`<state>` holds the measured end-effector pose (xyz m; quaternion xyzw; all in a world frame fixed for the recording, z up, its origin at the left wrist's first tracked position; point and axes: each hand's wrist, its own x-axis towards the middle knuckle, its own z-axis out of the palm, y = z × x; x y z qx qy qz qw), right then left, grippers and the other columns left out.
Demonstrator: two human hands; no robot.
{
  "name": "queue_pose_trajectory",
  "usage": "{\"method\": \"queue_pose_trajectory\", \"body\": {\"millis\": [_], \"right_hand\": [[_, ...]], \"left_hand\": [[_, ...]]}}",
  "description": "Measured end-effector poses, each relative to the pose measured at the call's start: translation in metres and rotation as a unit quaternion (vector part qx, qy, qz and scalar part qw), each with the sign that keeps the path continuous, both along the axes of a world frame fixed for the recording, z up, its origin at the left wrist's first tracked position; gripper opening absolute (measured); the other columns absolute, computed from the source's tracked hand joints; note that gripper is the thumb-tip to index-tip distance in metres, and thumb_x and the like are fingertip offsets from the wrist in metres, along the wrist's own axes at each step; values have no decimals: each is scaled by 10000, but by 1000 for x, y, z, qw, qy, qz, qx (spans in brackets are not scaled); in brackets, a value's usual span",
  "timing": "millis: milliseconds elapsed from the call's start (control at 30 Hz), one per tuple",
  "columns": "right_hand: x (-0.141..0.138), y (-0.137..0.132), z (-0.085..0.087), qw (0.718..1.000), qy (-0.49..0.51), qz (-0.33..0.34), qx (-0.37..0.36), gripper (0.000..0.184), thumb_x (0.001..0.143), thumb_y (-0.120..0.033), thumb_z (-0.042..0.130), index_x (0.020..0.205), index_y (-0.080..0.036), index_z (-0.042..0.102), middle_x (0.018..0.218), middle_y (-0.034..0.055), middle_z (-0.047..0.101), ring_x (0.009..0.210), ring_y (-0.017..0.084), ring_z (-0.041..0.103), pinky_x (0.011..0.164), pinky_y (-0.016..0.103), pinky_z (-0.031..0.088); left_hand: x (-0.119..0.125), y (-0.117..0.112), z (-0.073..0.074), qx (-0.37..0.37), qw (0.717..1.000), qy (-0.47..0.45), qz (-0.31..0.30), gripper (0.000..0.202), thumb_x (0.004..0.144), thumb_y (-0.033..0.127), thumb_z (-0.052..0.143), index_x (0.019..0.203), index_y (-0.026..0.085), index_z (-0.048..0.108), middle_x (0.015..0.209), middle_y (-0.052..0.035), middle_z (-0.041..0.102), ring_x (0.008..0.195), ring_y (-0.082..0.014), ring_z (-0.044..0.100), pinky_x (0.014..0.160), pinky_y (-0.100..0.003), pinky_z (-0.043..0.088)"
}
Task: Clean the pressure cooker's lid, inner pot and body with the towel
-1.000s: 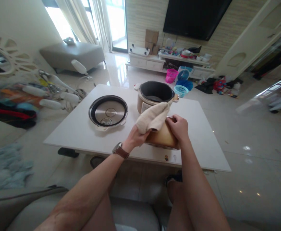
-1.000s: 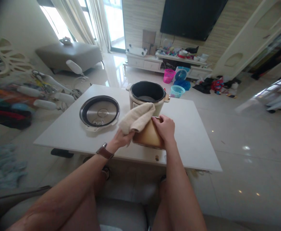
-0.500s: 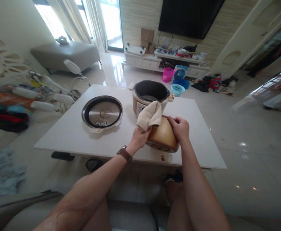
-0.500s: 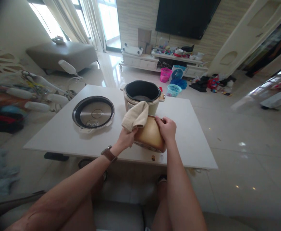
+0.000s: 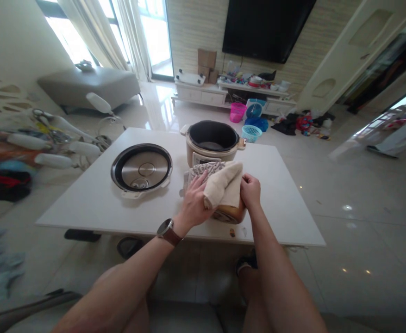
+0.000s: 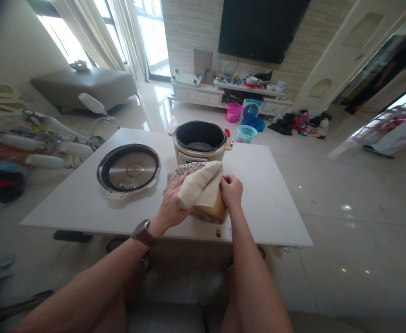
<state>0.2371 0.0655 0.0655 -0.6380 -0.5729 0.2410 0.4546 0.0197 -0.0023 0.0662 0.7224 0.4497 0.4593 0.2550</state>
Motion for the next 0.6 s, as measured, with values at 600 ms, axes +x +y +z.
{"method": "queue_pose_trajectory", "body": {"millis": [600], "right_hand": [[3,1,-1,999,36,9,5,583,823,-727,607,583,-260,354,579,-65,312,610,123,310,583,309,268]], "left_hand": [[-19,40,-37,-299,852,-368,225,429,806,449,697,1116,155,742,1193,-146,802,1310,-367,681,1118,-516,535]]}}
